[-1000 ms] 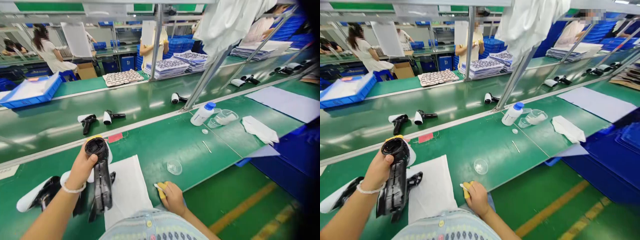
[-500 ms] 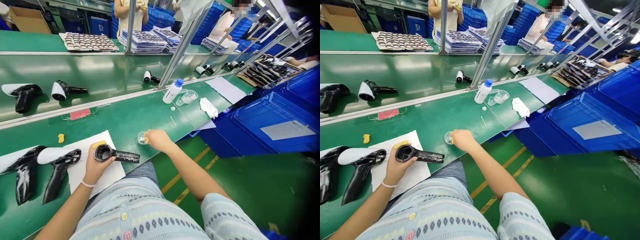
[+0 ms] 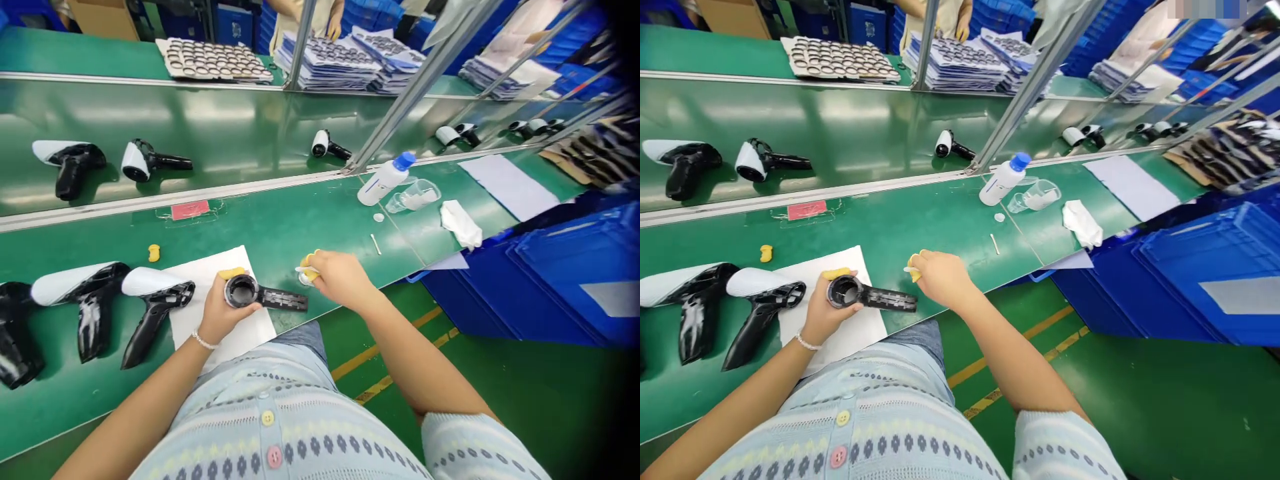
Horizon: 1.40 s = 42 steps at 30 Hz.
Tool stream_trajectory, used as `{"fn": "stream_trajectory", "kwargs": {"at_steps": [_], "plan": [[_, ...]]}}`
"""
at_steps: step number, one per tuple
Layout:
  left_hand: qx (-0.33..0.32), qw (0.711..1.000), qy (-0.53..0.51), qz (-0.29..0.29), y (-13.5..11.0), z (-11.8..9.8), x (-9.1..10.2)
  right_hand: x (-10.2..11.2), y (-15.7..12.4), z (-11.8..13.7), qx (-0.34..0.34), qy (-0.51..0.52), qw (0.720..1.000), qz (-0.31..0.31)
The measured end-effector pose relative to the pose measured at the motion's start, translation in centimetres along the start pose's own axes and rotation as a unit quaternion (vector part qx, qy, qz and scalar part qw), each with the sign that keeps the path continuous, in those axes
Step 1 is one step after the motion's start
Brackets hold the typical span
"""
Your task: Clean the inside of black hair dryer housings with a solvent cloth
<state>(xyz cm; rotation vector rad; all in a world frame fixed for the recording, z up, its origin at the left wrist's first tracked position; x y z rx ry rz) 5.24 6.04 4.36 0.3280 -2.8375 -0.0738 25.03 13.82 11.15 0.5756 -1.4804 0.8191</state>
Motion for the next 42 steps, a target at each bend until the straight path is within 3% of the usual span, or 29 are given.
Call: {"fn": "stream_trajectory", "kwargs": {"at_steps": [3,6,10,16,20,24,32,38,42], "plan": [[-0.015,0.999,0.015,0.031,0.4,-0.7,-0.3,1.5,-0.1,3.2,0.060,0.126,0.976,-0.166],[-0.017,0.999,-0.003,0.043,0.6,-0.8,-0.5,1.3,1.0,6.5,0.123,0.181,0.949,-0.228],[0.000,0.998,-0.012,0.054,0.5,-0.1,-0.7,0.3,3.0,9.0,0.118,0.147,0.960,-0.205],[-0.006,0.999,0.018,0.051,0.6,-0.3,-0.7,0.1,3.6,9.7,0.115,0.112,0.970,-0.180],[0.000,0.998,0.014,0.058,0.6,-0.5,-0.8,0.6,3.1,9.9,0.145,0.144,0.956,-0.209],[0.001,0.998,0.018,0.057,0.6,-0.5,-0.8,0.7,3.1,9.5,0.109,0.163,0.952,-0.234],[-0.020,0.998,0.025,0.057,0.4,-0.8,-0.9,0.9,3.6,10.1,0.161,0.189,0.959,-0.135],[-0.005,0.998,0.062,0.032,0.4,-0.7,-0.6,1.3,3.8,9.6,0.093,0.148,0.947,-0.268],[0.011,0.997,0.070,0.040,0.6,-0.6,-0.7,1.0,4.0,10.5,0.112,0.124,0.946,-0.276]]}}
Point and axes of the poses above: each hand's wrist, its own y-axis towards the middle knuckle, its own x-axis out of the back of the hand, z = x × y, the point moved 7 cm from there along y, towards the middle knuckle, and after that the axes turned 11 degrees about x, right-handed, at the moved point
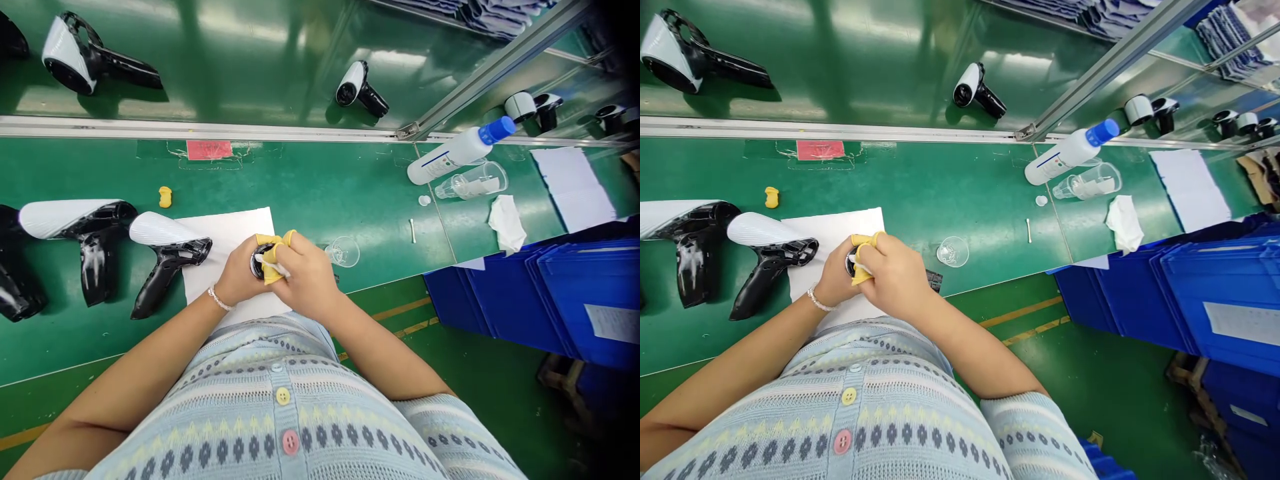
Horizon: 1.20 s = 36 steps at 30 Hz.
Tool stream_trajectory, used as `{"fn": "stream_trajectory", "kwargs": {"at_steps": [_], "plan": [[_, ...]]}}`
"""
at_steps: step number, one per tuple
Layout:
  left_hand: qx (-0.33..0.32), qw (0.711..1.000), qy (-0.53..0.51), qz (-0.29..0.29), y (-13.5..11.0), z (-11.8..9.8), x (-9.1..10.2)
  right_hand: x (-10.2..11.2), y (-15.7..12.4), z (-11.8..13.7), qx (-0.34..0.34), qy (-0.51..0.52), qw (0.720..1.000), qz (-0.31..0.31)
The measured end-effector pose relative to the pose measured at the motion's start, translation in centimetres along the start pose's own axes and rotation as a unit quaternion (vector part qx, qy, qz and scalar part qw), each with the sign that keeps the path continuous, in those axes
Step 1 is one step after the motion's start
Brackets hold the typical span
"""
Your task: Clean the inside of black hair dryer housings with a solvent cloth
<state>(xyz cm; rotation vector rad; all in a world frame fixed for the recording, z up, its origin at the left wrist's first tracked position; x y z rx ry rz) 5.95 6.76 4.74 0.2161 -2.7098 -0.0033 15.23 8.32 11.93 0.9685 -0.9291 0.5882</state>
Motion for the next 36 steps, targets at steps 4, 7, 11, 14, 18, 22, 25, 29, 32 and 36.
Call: {"fn": "stream_trajectory", "kwargs": {"at_steps": [4,7,11,14,18,22,25,29,32,36], "plan": [[-0.002,1.000,-0.003,-0.007,0.0,-0.1,0.0,0.4,0.2,0.6,0.019,-0.072,0.997,-0.032],[-0.001,1.000,-0.009,-0.007,0.0,-0.1,0.0,0.4,0.4,0.5,0.010,-0.086,0.996,-0.028],[-0.003,1.000,-0.022,-0.002,0.0,-0.2,0.0,-0.1,0.5,0.4,0.037,-0.007,0.998,0.054],[-0.015,0.999,-0.028,-0.008,0.0,-0.3,0.0,0.6,0.3,-0.6,0.001,0.002,0.999,0.044],[-0.018,0.999,-0.028,-0.015,-0.1,-0.2,0.0,1.1,0.2,-0.8,-0.041,-0.059,0.997,-0.028],[-0.018,0.999,-0.015,-0.022,-0.1,-0.2,0.1,0.6,0.3,-0.1,-0.039,-0.100,0.994,-0.028],[-0.030,0.999,-0.012,-0.027,-0.1,-0.4,0.1,0.2,0.5,-0.2,-0.068,-0.103,0.992,0.006],[-0.003,0.999,-0.007,-0.046,-0.1,0.1,0.1,-0.5,1.3,0.0,-0.075,-0.070,0.993,0.063],[-0.002,0.999,-0.011,-0.038,-0.1,0.2,0.0,-0.4,1.5,-1.0,-0.114,-0.033,0.988,0.103],[-0.033,0.999,-0.035,-0.022,-0.1,-0.1,0.0,1.0,0.3,-3.2,-0.173,0.029,0.977,0.124]]}}
Point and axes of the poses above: each hand's wrist, its own y-axis towards the middle knuckle, its own x-axis out of the back of the hand, z = x × y, the point moved 7 cm from there along y, towards the middle knuckle, and after that the axes turned 11 degrees about x, right-handed, at the moved point
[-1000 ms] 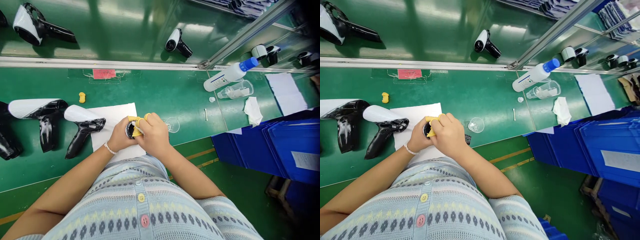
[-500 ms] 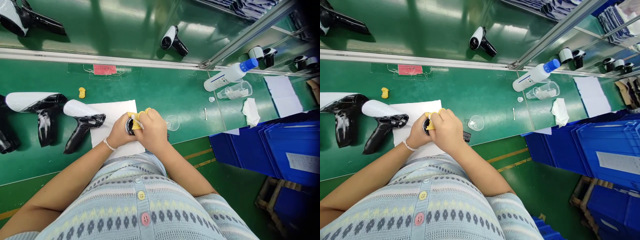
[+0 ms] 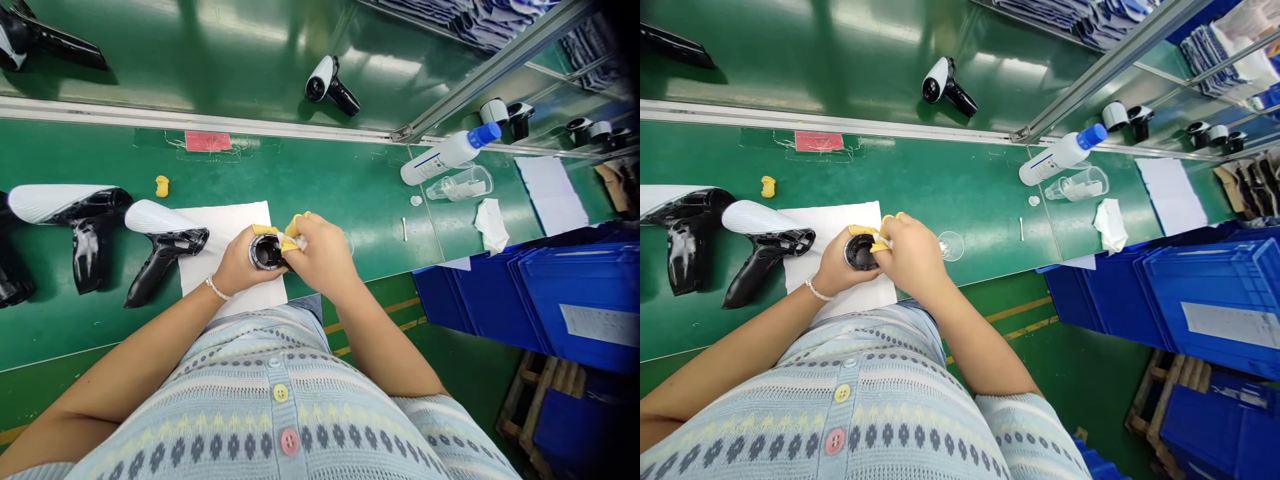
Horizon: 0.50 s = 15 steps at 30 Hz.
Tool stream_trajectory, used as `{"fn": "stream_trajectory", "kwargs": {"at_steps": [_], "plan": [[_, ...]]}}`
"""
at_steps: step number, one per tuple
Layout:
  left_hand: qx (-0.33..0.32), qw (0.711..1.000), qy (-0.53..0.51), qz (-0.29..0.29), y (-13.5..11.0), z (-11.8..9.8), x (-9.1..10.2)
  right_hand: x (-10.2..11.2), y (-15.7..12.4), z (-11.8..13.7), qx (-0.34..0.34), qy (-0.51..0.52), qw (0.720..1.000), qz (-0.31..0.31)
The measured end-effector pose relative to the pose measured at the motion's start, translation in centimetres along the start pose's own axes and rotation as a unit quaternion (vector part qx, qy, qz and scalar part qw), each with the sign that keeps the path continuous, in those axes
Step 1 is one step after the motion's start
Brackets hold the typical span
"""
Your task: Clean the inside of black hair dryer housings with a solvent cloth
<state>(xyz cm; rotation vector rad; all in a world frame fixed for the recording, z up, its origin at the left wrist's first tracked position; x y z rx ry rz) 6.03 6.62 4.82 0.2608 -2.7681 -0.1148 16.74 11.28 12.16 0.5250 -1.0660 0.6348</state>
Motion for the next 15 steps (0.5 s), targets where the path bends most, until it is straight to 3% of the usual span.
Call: {"fn": "stream_trajectory", "kwargs": {"at_steps": [6,15], "plan": [[-0.022,1.000,-0.021,0.001,0.0,-0.4,0.1,1.6,-2.4,0.1,0.062,-0.022,0.992,-0.107],[-0.001,1.000,0.001,-0.018,0.0,-0.2,0.0,0.2,-1.5,1.6,0.073,-0.103,0.989,-0.074]]}}
Point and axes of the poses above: each hand's wrist, its own y-axis towards the middle knuckle, its own x-axis out of the back of the hand, z = x × y, the point moved 7 cm from there along y, towards the middle knuckle, and after that the axes turned 11 degrees about x, right-handed, at the moved point
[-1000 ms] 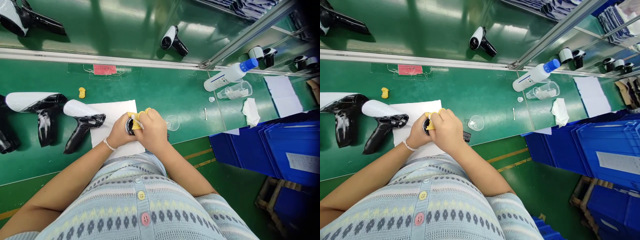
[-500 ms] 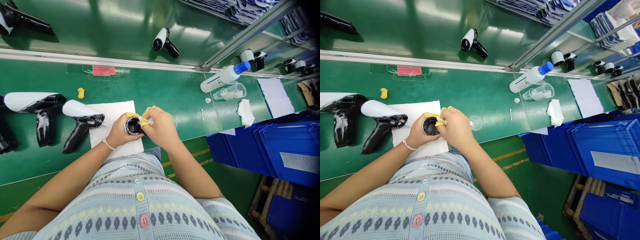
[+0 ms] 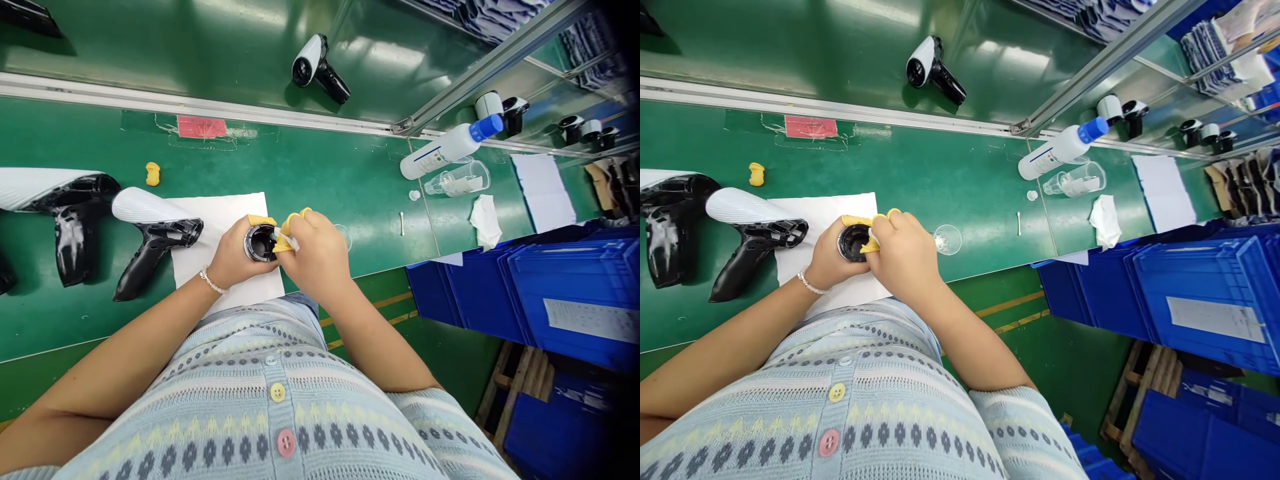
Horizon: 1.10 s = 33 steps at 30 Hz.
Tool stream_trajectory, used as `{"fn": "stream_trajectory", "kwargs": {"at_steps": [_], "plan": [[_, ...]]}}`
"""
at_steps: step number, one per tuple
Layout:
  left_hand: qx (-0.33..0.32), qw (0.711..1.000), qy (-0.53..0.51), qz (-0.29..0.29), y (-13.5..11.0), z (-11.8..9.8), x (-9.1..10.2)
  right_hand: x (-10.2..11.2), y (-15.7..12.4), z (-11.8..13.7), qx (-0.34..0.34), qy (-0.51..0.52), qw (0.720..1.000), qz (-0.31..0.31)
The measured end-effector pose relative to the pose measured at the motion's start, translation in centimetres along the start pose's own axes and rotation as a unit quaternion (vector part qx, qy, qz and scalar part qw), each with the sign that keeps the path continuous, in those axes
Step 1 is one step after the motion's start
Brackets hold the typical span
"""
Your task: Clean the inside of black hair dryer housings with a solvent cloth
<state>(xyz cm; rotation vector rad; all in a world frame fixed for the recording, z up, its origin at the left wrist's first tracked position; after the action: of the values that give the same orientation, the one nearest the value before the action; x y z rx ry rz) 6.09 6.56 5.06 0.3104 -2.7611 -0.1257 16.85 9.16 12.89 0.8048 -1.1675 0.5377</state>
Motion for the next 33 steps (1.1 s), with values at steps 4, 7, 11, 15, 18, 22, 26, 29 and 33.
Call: {"fn": "stream_trajectory", "kwargs": {"at_steps": [4,7,11,15,18,22,26,29,33], "plan": [[0.003,1.000,0.000,0.005,0.0,0.3,-0.1,0.1,-0.2,0.3,-0.001,-0.019,1.000,0.022],[0.003,1.000,-0.005,0.011,0.0,0.2,-0.2,0.1,-0.4,0.0,-0.009,-0.007,0.999,0.032],[-0.007,1.000,-0.008,0.009,0.0,0.0,0.0,0.0,0.3,-1.1,-0.037,0.099,0.994,-0.005],[0.008,1.000,0.003,0.014,0.0,0.3,-0.1,-0.7,1.2,-2.4,-0.101,0.242,0.964,-0.032],[0.027,0.999,0.017,0.015,0.1,0.6,-0.1,-1.5,1.6,-2.5,-0.127,0.317,0.940,-0.001],[0.018,1.000,0.014,0.019,0.1,0.4,-0.2,-2.0,1.8,-2.9,-0.169,0.351,0.920,0.052],[0.008,1.000,0.008,0.017,0.0,0.3,-0.2,-2.3,2.5,-3.0,-0.169,0.376,0.908,0.075],[0.013,1.000,0.012,0.013,0.0,0.5,-0.1,-2.6,2.8,-3.0,-0.158,0.392,0.902,0.091],[0.002,1.000,0.003,0.019,0.0,0.4,-0.3,-2.8,2.8,-3.3,-0.176,0.388,0.897,0.116]]}}
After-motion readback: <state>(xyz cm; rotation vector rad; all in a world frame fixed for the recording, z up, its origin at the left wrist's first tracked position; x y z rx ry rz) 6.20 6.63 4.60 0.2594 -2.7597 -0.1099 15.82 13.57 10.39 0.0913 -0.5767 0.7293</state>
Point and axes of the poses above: each hand's wrist, its own y-axis towards the middle knuckle, its own x-axis out of the back of the hand, z = x × y, the point moved 7 cm from there along y, towards the middle knuckle, and after that the axes turned 11 degrees about x, right-handed, at the moved point
